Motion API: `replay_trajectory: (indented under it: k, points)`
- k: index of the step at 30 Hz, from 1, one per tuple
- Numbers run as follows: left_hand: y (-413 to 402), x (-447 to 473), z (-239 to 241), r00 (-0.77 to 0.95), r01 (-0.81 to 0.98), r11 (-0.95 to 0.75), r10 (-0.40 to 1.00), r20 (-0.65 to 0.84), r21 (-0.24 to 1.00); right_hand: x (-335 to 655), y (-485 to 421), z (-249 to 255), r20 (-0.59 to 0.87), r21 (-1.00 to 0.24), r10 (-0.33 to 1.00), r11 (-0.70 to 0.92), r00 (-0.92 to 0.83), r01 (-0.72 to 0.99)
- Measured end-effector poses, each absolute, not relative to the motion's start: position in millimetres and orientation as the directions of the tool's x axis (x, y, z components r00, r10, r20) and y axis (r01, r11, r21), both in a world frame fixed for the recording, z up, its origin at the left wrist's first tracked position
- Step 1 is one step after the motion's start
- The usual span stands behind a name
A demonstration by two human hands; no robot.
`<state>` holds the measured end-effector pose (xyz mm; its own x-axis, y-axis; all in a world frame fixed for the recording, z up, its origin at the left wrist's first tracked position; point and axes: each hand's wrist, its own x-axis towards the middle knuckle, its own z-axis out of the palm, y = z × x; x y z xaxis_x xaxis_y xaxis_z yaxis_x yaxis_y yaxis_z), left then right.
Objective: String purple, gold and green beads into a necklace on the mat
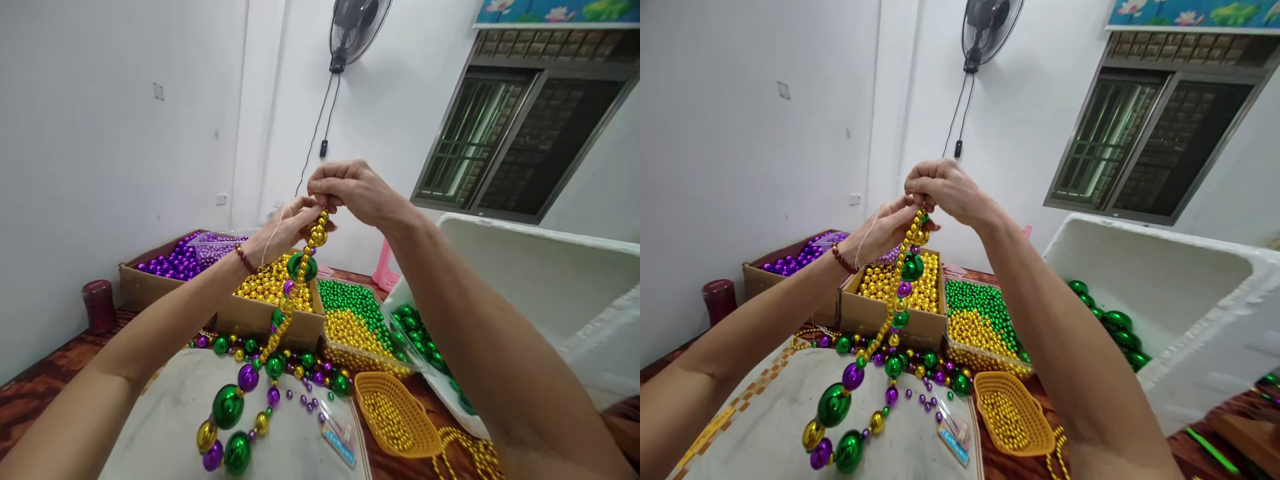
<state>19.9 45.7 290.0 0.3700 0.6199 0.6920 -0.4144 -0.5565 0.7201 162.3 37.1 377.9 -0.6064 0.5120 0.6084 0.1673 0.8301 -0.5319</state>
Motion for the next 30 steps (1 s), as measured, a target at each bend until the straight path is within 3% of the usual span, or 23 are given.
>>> replay_trajectory:
  k: [3, 9, 18, 22, 25, 28, 30]
  points:
    - [43.6, 24.4, 261.1, 0.352, -0.435, -0.521, 0.653, 0.671, 0.735, 165.8, 37.3, 350.0, 0.564, -0.593, 0.553, 0.788, -0.613, 0.166]
    - [33.3, 27.3, 215.2, 0.353, -0.312, -0.506, 0.724, 0.593, 0.804, 177.4, 44.1, 291.9, 0.435, -0.662, 0.609, 0.715, -0.664, 0.222]
    - [25.7, 34.0, 139.8, 0.401, -0.253, -0.143, 0.885, 0.239, 0.957, 192.1, 57.2, 192.2, 0.286, -0.788, 0.677, 0.569, -0.678, 0.235]
    - [35.2, 41.6, 109.1, 0.342, -0.202, -0.093, 0.926, 0.159, 0.975, 199.2, 67.6, 146.1, 0.265, -0.921, 0.784, 0.378, -0.562, 0.093]
    - [46.8, 49.2, 88.6, 0.265, -0.105, -0.061, 0.960, 0.087, 0.993, 208.1, 76.9, 109.8, 0.177, -0.983, 0.916, 0.146, -0.360, -0.112]
    - [57.5, 57.5, 71.9, 0.187, -0.043, 0.013, 0.982, -0.005, 0.999, 218.5, 79.8, 76.7, -0.014, -0.939, 0.993, -0.054, -0.120, -0.338]
    - [63.0, 63.1, 62.3, 0.142, -0.025, 0.049, 0.989, -0.045, 0.998, 223.4, 73.9, 59.2, -0.092, -0.887, 0.996, -0.092, -0.023, -0.453]
